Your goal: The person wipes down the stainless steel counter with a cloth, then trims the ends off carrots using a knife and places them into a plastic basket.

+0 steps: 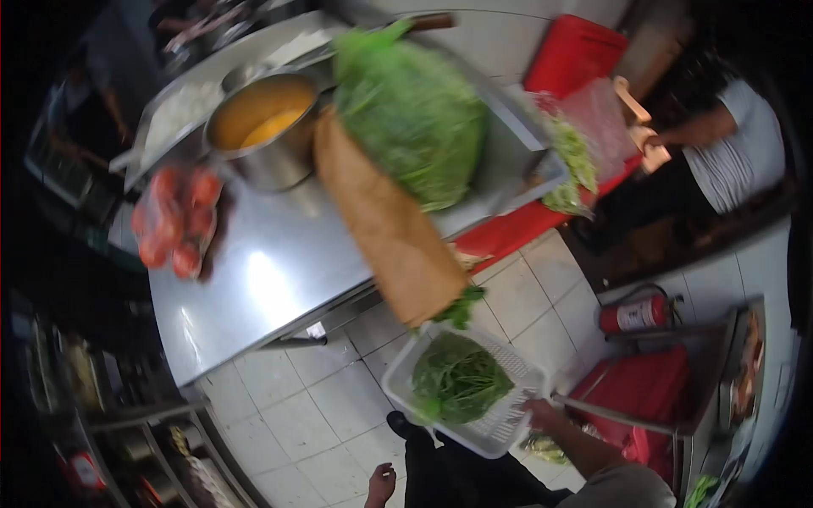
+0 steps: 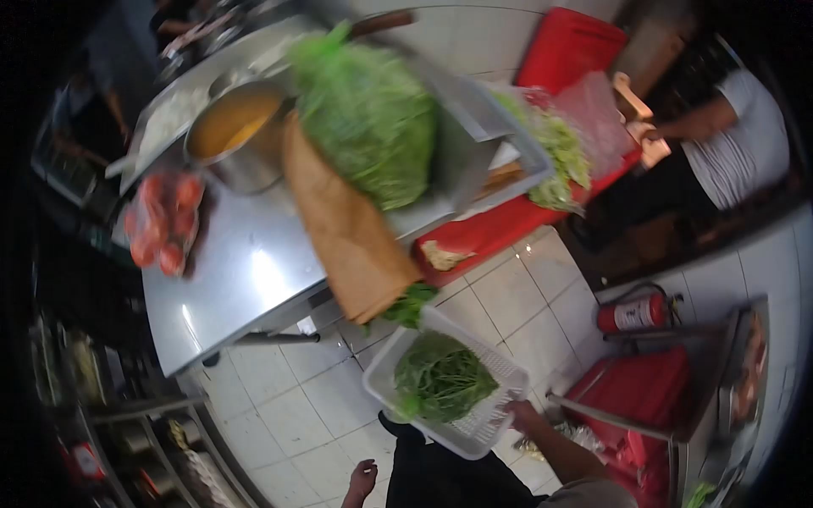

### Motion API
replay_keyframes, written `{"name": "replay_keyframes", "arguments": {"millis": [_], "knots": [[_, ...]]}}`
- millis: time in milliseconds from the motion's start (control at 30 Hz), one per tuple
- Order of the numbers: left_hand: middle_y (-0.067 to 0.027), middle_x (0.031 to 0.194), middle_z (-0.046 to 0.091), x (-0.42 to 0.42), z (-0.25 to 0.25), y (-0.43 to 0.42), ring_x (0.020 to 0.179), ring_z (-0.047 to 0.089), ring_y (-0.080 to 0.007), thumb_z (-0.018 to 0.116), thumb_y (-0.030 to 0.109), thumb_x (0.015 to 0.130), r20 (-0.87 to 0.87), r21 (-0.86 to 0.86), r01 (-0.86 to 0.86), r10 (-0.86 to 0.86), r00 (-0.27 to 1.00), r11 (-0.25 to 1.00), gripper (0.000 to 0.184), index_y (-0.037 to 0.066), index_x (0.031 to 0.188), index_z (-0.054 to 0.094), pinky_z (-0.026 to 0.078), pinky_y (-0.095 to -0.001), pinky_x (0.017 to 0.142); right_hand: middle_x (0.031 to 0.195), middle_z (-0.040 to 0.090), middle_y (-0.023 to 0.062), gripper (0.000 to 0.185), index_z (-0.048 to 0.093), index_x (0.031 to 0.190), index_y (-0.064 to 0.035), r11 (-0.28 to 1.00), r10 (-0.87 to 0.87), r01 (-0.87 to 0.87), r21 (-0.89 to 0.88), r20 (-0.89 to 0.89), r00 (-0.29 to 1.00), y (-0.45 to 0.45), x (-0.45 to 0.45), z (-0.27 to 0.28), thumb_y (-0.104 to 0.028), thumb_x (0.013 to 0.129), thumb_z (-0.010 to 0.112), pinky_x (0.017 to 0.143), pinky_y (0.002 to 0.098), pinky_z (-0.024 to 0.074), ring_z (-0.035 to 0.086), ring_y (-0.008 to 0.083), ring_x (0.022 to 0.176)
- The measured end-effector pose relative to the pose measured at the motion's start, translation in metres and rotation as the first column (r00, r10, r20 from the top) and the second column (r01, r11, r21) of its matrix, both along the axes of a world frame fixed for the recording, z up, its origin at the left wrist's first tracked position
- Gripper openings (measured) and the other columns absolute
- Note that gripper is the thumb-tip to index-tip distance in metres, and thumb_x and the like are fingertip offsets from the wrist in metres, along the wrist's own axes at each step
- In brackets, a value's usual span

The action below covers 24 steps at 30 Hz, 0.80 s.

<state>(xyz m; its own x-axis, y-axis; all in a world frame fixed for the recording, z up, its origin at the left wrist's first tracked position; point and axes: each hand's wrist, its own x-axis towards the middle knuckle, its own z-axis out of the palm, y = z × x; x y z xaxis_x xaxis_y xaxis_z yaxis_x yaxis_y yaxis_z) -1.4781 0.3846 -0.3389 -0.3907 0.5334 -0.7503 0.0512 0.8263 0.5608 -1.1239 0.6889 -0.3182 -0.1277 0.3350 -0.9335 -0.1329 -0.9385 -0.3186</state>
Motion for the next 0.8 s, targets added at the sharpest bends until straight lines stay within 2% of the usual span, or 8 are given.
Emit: {"name": "replay_keyframes", "arguments": {"millis": [133, 200, 233, 267, 400, 500, 600, 800], "knots": [[-0.0147, 0.099, 0.066, -0.015, 0.038, -0.025, 0.094, 0.063, -0.0292, 0.058, 0.028, 0.081, 0.008, -0.269, 0.296, -0.305, 0.952, 0.916, 0.040, 0.008, 0.116, 0.059, 0.049, -0.0366, 0.085, 0.122, 0.041, 0.0192, 0.064, 0.030, 0.133, -0.0095, 0.957, -0.288, 0.290, 0.008, -0.115, 0.951, 0.003, 0.062, 0.062, 0.010, 0.073, 0.046, 0.086, 0.0683, 0.0450, 0.048, 0.0408, 0.112], [-0.0128, 0.096, 0.067, -0.061, -0.024, -0.069, 0.090, 0.064, -0.0274, 0.059, 0.028, 0.079, 0.086, -0.119, 0.650, -0.644, 0.760, 0.751, 0.043, 0.009, 0.118, 0.058, 0.050, -0.0364, 0.082, 0.126, 0.037, 0.0181, 0.070, 0.025, 0.137, -0.0116, 0.917, -0.369, 0.384, 0.108, -0.137, 0.919, 0.018, 0.066, 0.077, 0.009, 0.073, 0.043, 0.087, 0.0674, 0.0449, 0.049, 0.0395, 0.111], [-0.0119, 0.094, 0.067, -0.069, -0.004, -0.052, 0.087, 0.064, -0.0265, 0.059, 0.027, 0.079, 0.086, -0.014, 0.770, -0.766, 0.637, 0.638, 0.044, 0.010, 0.119, 0.058, 0.051, -0.0364, 0.080, 0.128, 0.036, 0.0180, 0.072, 0.023, 0.139, -0.0128, 0.888, -0.387, 0.418, 0.192, -0.179, 0.905, 0.031, 0.061, 0.084, 0.009, 0.073, 0.042, 0.087, 0.0664, 0.0453, 0.049, 0.0388, 0.110], [-0.0090, 0.087, 0.068, -0.059, 0.029, -0.042, 0.079, 0.065, -0.0217, 0.060, 0.027, 0.079, 0.089, -0.284, 0.568, -0.568, 0.818, 0.773, 0.045, 0.007, 0.119, 0.056, 0.052, -0.0354, 0.075, 0.127, 0.036, 0.0189, 0.074, 0.023, 0.140, -0.0130, 0.859, -0.418, 0.458, 0.227, -0.203, 0.885, 0.044, 0.058, 0.084, 0.008, 0.072, 0.042, 0.085, 0.0653, 0.0468, 0.050, 0.0383, 0.109], [-0.0118, 0.094, 0.068, -0.090, 0.068, -0.001, 0.086, 0.066, -0.0271, 0.058, 0.027, 0.082, -0.065, -0.178, 0.450, -0.467, 0.882, 0.875, 0.032, 0.008, 0.108, 0.063, 0.052, -0.0364, 0.077, 0.121, 0.041, 0.0200, 0.072, 0.028, 0.138, -0.0072, 0.792, -0.492, 0.525, 0.314, -0.183, 0.851, 0.107, 0.042, 0.061, 0.006, 0.070, 0.047, 0.074, 0.0590, 0.0538, 0.053, 0.0360, 0.102], [-0.0128, 0.093, 0.068, -0.103, 0.103, 0.049, 0.086, 0.066, -0.0282, 0.058, 0.025, 0.083, -0.217, -0.076, 0.551, -0.553, 0.805, 0.831, 0.031, 0.005, 0.107, 0.062, 0.052, -0.0357, 0.077, 0.105, 0.053, 0.0193, 0.059, 0.041, 0.123, 0.0050, 0.788, -0.504, 0.515, 0.338, -0.128, 0.854, 0.148, 0.038, 0.036, 0.004, 0.066, 0.053, 0.067, 0.0554, 0.0563, 0.060, 0.0350, 0.084], [-0.0138, 0.096, 0.067, -0.089, 0.154, 0.106, 0.089, 0.066, -0.0252, 0.058, 0.021, 0.087, -0.189, -0.073, 0.490, -0.495, 0.848, 0.868, 0.031, -0.001, 0.108, 0.059, 0.052, -0.0324, 0.077, 0.092, 0.059, 0.0193, 0.047, 0.049, 0.109, 0.0104, 0.836, -0.440, 0.444, 0.322, -0.088, 0.894, 0.175, 0.038, 0.047, 0.002, 0.064, 0.057, 0.061, 0.0536, 0.0569, 0.063, 0.0359, 0.072], [-0.0169, 0.105, 0.064, -0.067, 0.175, 0.131, 0.094, 0.065, -0.0217, 0.057, 0.016, 0.088, -0.136, -0.081, 0.584, -0.589, 0.796, 0.808, 0.037, -0.006, 0.118, 0.053, 0.051, -0.0300, 0.082, 0.090, 0.061, 0.0207, 0.043, 0.052, 0.105, 0.0114, 0.866, -0.352, 0.346, 0.360, -0.050, 0.935, 0.203, 0.046, 0.057, 0.000, 0.064, 0.058, 0.058, 0.0507, 0.0572, 0.066, 0.0371, 0.072]]}}
